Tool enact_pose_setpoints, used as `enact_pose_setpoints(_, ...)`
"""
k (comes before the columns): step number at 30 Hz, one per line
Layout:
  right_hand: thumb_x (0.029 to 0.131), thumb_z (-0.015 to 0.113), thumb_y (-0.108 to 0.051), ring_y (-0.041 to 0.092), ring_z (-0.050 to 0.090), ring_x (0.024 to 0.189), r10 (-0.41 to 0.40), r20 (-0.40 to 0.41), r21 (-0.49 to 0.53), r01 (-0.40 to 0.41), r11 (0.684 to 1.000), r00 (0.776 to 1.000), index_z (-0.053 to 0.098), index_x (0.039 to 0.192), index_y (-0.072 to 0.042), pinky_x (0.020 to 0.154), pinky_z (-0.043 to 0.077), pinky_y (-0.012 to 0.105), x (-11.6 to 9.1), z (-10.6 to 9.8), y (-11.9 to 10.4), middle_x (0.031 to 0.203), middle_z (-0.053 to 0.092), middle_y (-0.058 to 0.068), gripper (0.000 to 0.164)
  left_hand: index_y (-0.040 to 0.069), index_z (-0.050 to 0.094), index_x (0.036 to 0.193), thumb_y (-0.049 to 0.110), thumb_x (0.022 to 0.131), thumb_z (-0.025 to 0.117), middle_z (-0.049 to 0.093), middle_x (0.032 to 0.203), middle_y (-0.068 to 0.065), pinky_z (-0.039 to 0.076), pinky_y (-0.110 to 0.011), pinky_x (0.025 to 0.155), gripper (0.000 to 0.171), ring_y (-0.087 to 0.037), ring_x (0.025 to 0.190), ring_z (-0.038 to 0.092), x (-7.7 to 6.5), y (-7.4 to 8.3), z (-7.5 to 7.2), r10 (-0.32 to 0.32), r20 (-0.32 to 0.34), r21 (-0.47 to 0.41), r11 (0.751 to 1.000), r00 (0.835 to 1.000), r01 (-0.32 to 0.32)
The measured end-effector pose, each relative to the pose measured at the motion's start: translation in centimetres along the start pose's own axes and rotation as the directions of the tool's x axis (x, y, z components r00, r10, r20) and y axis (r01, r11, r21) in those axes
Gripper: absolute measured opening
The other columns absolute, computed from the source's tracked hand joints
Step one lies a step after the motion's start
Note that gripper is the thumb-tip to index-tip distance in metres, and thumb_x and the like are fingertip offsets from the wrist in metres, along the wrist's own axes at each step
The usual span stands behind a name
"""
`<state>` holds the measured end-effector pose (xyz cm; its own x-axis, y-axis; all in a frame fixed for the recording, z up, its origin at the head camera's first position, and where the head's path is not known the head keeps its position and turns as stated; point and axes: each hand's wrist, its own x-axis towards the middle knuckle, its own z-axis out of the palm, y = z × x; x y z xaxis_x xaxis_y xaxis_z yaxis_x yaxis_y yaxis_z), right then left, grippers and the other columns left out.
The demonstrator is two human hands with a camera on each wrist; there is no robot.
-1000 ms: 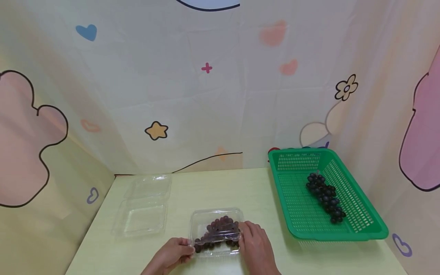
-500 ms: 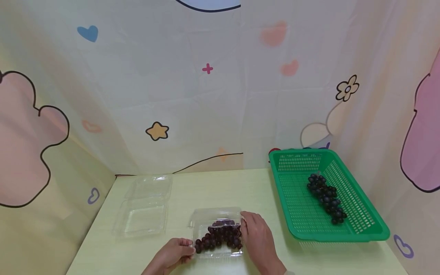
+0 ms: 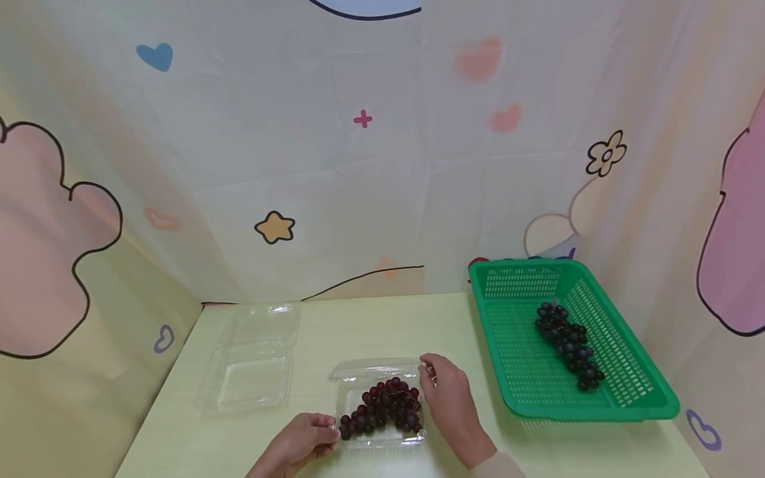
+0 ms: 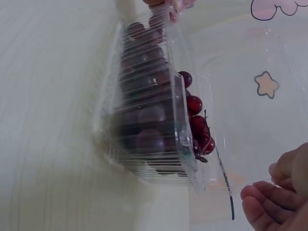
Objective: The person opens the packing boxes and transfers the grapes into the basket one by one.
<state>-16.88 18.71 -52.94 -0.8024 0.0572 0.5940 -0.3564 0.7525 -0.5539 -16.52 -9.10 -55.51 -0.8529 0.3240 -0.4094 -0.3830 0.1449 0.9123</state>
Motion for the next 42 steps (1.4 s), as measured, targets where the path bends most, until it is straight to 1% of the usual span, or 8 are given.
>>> enact_pose_setpoints(4,0.089,0.075,0.007,0.017,0.070,0.071,0.051,0.030,0.030,-0.051,0.998,0.998,0.072,0.102,0.004,0.061,0.058,0.031,0.5,0.0,0.5,0.082,0.073,0.006,0.014,0.004,0.058,0.086,-0.005,0.094,0.063,0.059,0.077,-0.003,0.049,-0.020,0.063,0.013,-0.012,0.068,0.057,0.1,0.0,-0.1,-0.012,-0.003,0.016,1.000,1.000,0.012)
enact_pose_setpoints(10,0.091,0.075,0.003,0.017,0.069,0.071,0.098,0.055,0.055,-0.101,0.993,0.994,0.071,0.094,0.000,0.062,0.057,0.031,1.3,0.2,0.9,0.080,0.072,0.003,0.006,0.004,0.058,0.087,-0.005,0.094,0.063,0.060,0.078,-0.003,0.049,-0.020,0.063,0.012,-0.012,0.069,0.057,0.1,-0.1,0.0,-0.004,0.002,0.011,1.000,1.000,0.004)
enact_pose_setpoints(17,0.091,0.076,0.001,0.017,0.069,0.073,0.199,0.103,0.088,-0.209,0.974,0.975,0.072,0.094,-0.001,0.065,0.057,0.030,1.8,0.1,0.7,0.080,0.073,0.004,0.006,0.003,0.058,0.088,-0.006,0.094,0.063,0.061,0.078,-0.004,0.049,-0.020,0.063,0.011,-0.012,0.069,0.057,-0.1,0.1,0.1,0.000,0.003,0.011,1.000,1.000,0.000)
enact_pose_setpoints(24,0.092,0.076,0.000,0.017,0.069,0.074,0.260,0.120,0.116,-0.273,0.955,0.958,0.072,0.093,-0.002,0.065,0.056,0.027,2.1,0.4,1.0,0.083,0.074,0.006,0.005,0.002,0.059,0.088,-0.006,0.094,0.063,0.060,0.078,-0.004,0.048,-0.020,0.062,0.011,-0.012,0.068,0.056,0.0,0.1,0.1,-0.004,-0.003,0.012,1.000,1.000,0.004)
enact_pose_setpoints(28,0.092,0.076,-0.003,0.016,0.068,0.073,0.279,0.125,0.123,-0.294,0.948,0.952,0.071,0.092,-0.002,0.065,0.056,0.027,2.4,0.6,1.1,0.083,0.074,0.006,0.005,0.003,0.058,0.088,-0.005,0.094,0.063,0.060,0.078,-0.003,0.047,-0.020,0.062,0.012,-0.011,0.068,0.056,0.1,0.0,0.0,-0.007,-0.002,0.014,1.000,1.000,0.007)
enact_pose_setpoints(34,0.095,0.074,-0.007,0.017,0.068,0.075,0.279,0.136,0.121,-0.296,0.948,0.951,0.071,0.095,0.001,0.066,0.056,0.028,2.5,0.7,1.1,0.084,0.074,0.005,0.009,0.003,0.058,0.088,-0.005,0.094,0.064,0.060,0.077,-0.003,0.047,-0.020,0.062,0.012,-0.011,0.067,0.055,0.1,0.1,0.0,-0.014,-0.003,0.014,1.000,1.000,0.014)
enact_pose_setpoints(38,0.095,0.074,-0.006,0.017,0.068,0.076,0.293,0.143,0.116,-0.310,0.944,0.945,0.072,0.097,0.001,0.067,0.056,0.028,2.6,0.9,1.2,0.086,0.074,0.007,0.008,0.003,0.058,0.088,-0.005,0.094,0.064,0.060,0.077,-0.003,0.047,-0.019,0.061,0.011,-0.011,0.067,0.055,0.0,0.1,0.0,-0.009,-0.003,0.009,1.000,1.000,0.009)
enact_pose_setpoints(42,0.094,0.073,-0.002,0.018,0.069,0.077,0.293,0.150,0.119,-0.311,0.943,0.944,0.072,0.099,0.001,0.068,0.056,0.029,2.7,1.1,1.4,0.088,0.074,0.011,0.006,0.002,0.058,0.089,-0.006,0.093,0.063,0.060,0.077,-0.003,0.047,-0.019,0.061,0.011,-0.010,0.067,0.056,-0.1,0.1,0.0,-0.005,-0.002,-0.001,1.000,1.000,0.005)
